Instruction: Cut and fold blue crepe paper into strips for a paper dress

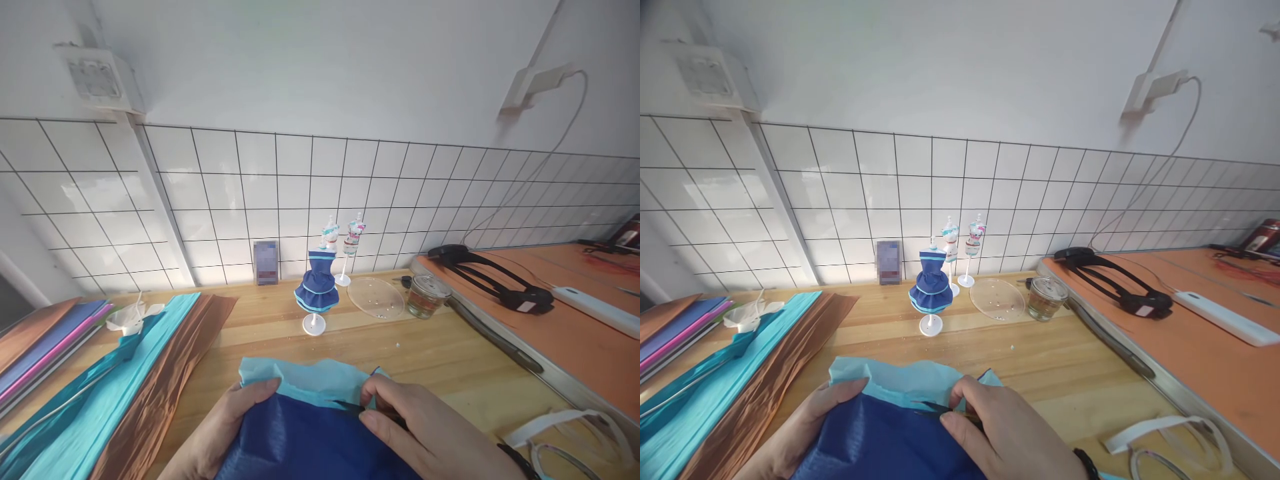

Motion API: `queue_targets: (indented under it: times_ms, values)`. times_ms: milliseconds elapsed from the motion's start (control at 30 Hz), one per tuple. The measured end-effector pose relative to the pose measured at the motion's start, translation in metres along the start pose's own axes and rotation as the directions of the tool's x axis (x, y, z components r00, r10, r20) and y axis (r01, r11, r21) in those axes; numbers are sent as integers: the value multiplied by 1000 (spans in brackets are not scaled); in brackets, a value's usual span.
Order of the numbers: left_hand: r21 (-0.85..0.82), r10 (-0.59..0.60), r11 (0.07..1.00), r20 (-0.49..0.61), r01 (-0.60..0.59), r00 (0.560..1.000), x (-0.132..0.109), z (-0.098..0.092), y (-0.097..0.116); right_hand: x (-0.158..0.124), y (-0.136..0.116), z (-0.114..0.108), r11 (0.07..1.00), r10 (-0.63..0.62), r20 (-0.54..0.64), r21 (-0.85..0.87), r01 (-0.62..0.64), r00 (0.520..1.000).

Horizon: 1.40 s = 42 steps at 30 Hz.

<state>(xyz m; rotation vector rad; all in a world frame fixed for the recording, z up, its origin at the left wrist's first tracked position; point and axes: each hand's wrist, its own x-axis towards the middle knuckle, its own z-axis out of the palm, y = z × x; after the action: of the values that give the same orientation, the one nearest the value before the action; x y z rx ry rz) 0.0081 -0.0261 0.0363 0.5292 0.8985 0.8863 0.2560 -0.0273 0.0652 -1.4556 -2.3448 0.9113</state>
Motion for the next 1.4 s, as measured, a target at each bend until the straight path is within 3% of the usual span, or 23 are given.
queue_targets:
  times_ms: [400, 800, 1133, 1400]
  values:
    - [-38, 15, 999, 15, -14, 1000, 1, -4, -2, 3, -3, -1, 1000, -13, 36, -10, 13, 999]
    - [-55, -12, 998, -65, 9, 998, 0, -2, -3, -2, -3, -7, 1000, 18, 52, -16, -17, 998]
    - [-34, 47, 998, -33, -48, 998, -2, -1, -3, 9, -14, -1, 999, -47, 24, 9, 47, 999]
    - [-48, 98, 994, -54, -100, 994, -5, 3, 1, 10, -21, 2, 1000, -23, 32, 20, 23, 999]
